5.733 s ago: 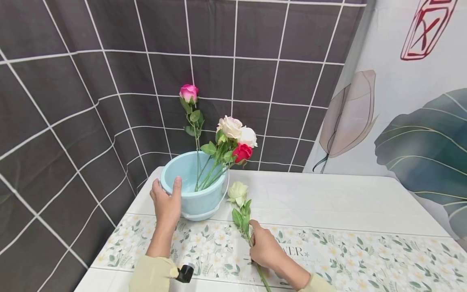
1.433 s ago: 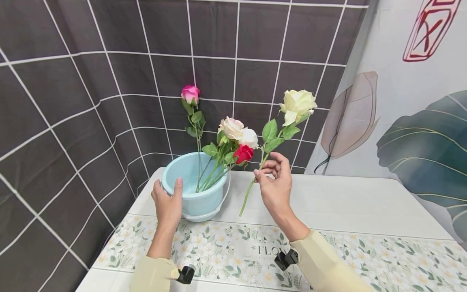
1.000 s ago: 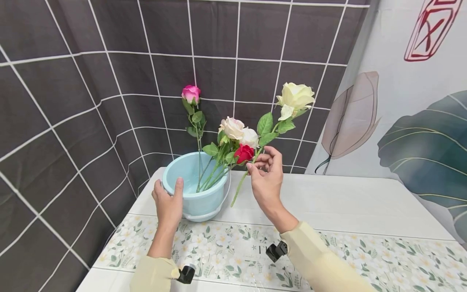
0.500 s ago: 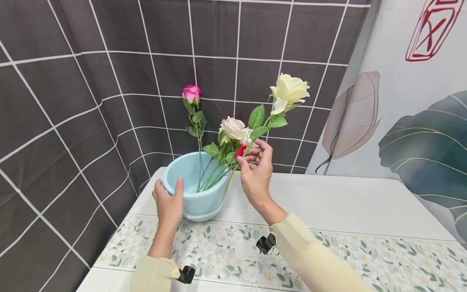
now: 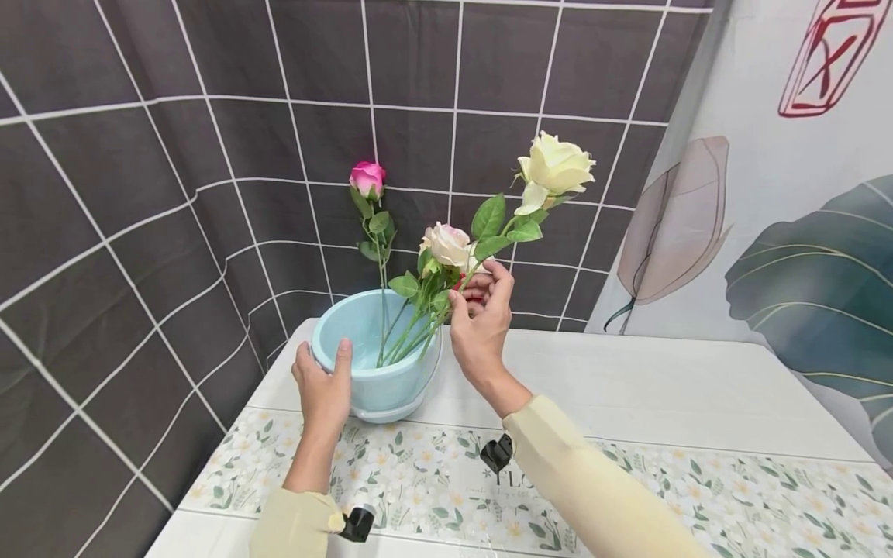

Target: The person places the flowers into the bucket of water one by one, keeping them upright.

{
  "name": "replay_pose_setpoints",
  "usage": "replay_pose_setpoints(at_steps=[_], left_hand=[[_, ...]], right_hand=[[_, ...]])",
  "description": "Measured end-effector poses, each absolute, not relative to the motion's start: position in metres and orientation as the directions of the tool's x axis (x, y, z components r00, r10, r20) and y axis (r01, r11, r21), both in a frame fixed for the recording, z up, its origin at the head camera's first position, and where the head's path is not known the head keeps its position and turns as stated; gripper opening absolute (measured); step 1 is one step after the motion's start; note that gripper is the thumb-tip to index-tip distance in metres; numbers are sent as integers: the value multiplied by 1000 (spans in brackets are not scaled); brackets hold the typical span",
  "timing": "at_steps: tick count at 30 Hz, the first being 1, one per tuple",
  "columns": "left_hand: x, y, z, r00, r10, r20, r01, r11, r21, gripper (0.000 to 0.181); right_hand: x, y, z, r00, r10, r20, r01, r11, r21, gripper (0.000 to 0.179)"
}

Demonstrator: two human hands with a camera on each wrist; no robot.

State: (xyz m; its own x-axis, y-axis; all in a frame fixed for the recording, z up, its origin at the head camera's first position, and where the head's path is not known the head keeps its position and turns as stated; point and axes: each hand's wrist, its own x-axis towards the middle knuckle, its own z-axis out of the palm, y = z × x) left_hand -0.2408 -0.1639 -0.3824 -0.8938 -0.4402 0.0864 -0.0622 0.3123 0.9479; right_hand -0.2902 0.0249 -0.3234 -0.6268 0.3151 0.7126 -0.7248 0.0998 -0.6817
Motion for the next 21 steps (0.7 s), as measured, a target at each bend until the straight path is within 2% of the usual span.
replay_pose_setpoints(at_steps=[16,21], left_hand=[[-241,-165,-383,-888,-449,101,-51,315,948,95],[-242,-165,-384,-890,-444,103,-48,317,947,95]], right_hand=[[-298,16,-323,-582,310,752,-751,150,-643,53],[-300,12,-323,-589,295,752,-747,157,-646,53]])
